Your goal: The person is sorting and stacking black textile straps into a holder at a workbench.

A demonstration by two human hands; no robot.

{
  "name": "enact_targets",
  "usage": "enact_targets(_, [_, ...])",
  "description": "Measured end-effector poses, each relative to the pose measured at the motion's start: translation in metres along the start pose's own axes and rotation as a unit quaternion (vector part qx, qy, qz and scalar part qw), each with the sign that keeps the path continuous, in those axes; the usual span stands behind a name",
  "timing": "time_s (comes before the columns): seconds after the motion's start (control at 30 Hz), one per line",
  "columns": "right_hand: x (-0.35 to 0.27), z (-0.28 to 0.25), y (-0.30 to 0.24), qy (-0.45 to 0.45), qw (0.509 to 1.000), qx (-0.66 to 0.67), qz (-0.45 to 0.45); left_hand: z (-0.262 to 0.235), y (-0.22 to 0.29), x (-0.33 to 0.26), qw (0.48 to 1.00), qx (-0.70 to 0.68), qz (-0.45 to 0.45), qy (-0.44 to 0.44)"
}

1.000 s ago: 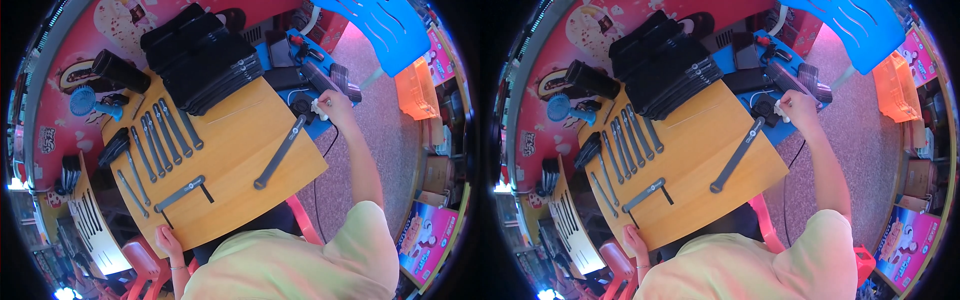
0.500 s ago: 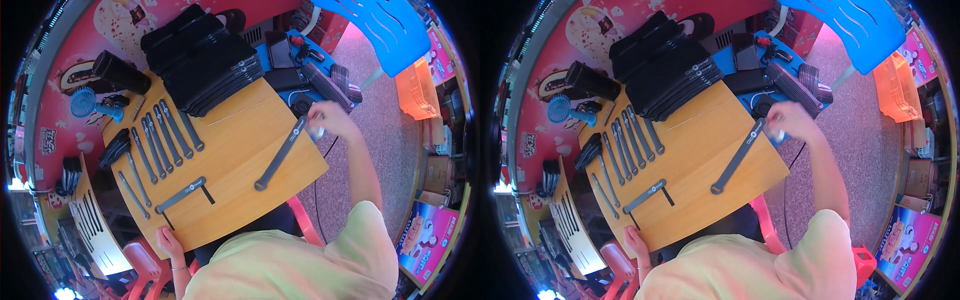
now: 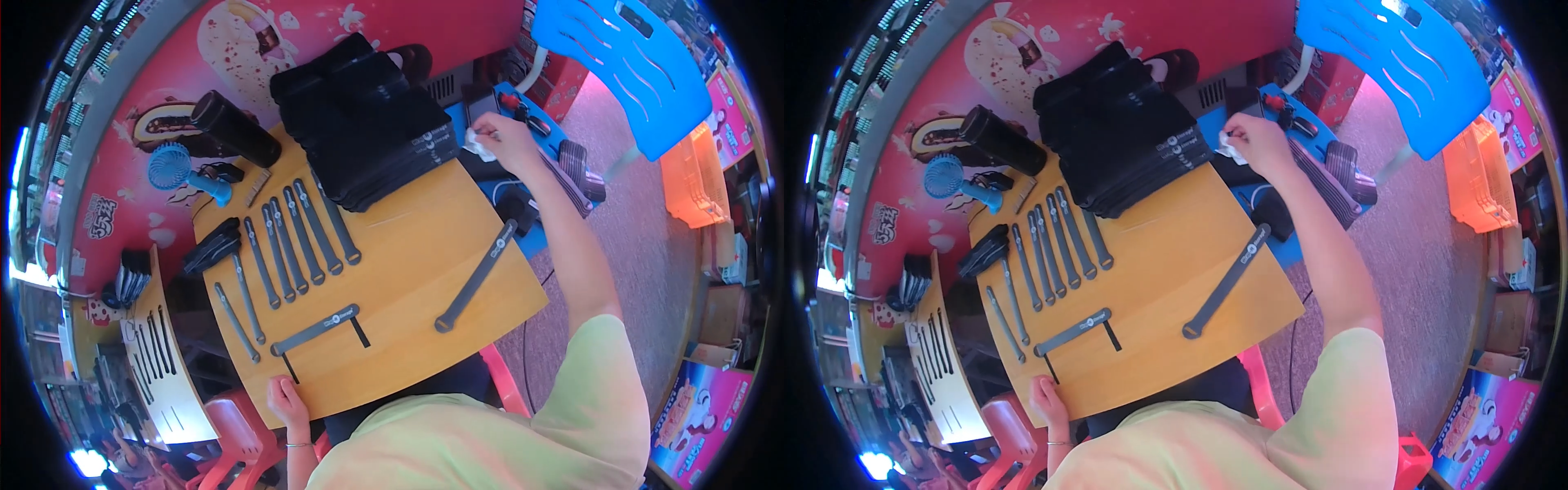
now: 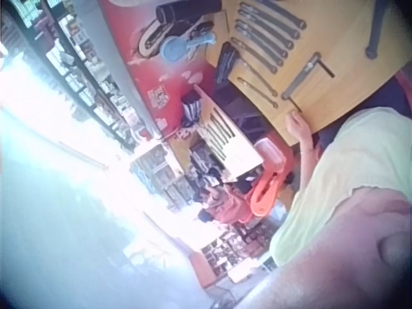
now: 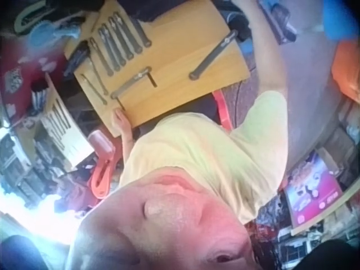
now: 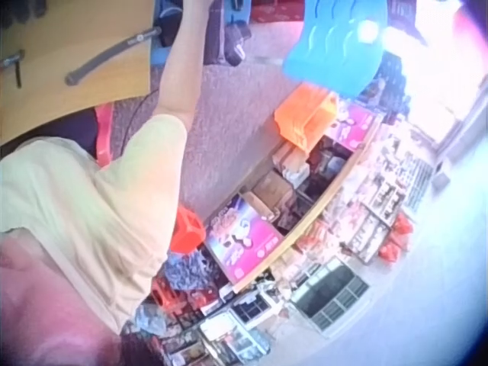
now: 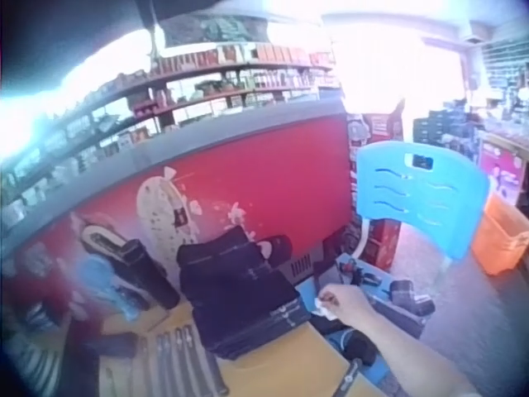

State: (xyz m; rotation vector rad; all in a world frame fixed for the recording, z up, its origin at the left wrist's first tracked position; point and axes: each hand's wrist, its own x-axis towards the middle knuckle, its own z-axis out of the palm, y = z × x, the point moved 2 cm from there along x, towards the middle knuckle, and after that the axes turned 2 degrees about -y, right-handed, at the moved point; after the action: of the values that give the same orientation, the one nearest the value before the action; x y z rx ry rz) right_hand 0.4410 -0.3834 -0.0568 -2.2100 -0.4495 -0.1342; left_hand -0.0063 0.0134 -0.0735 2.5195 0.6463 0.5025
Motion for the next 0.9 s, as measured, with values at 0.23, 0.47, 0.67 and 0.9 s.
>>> enact_targets(0.23, [0.07,0.075,0.031,0.038,0.987,-0.139,-0.074,-0.002,0.003,-0.003,1.0,0.005,-0.012,0.021])
enact_targets(0.47, [0.052,0.031,0.007,-0.054,0.984,-0.163,-0.045,-0.007,0.003,-0.004,1.0,0.01,-0.007,0.026])
enact_targets(0.67, [-0.07,-0.097,0.074,0.137,0.96,0.182,0.161,-0.017,0.008,-0.004,0.999,-0.005,0.005,0.036])
enact_targets(0.9, [-0.313,-0.085,0.255,0.056,0.949,0.081,0.301,-0.025,0.006,-0.006,0.998,-0.032,0.016,0.06])
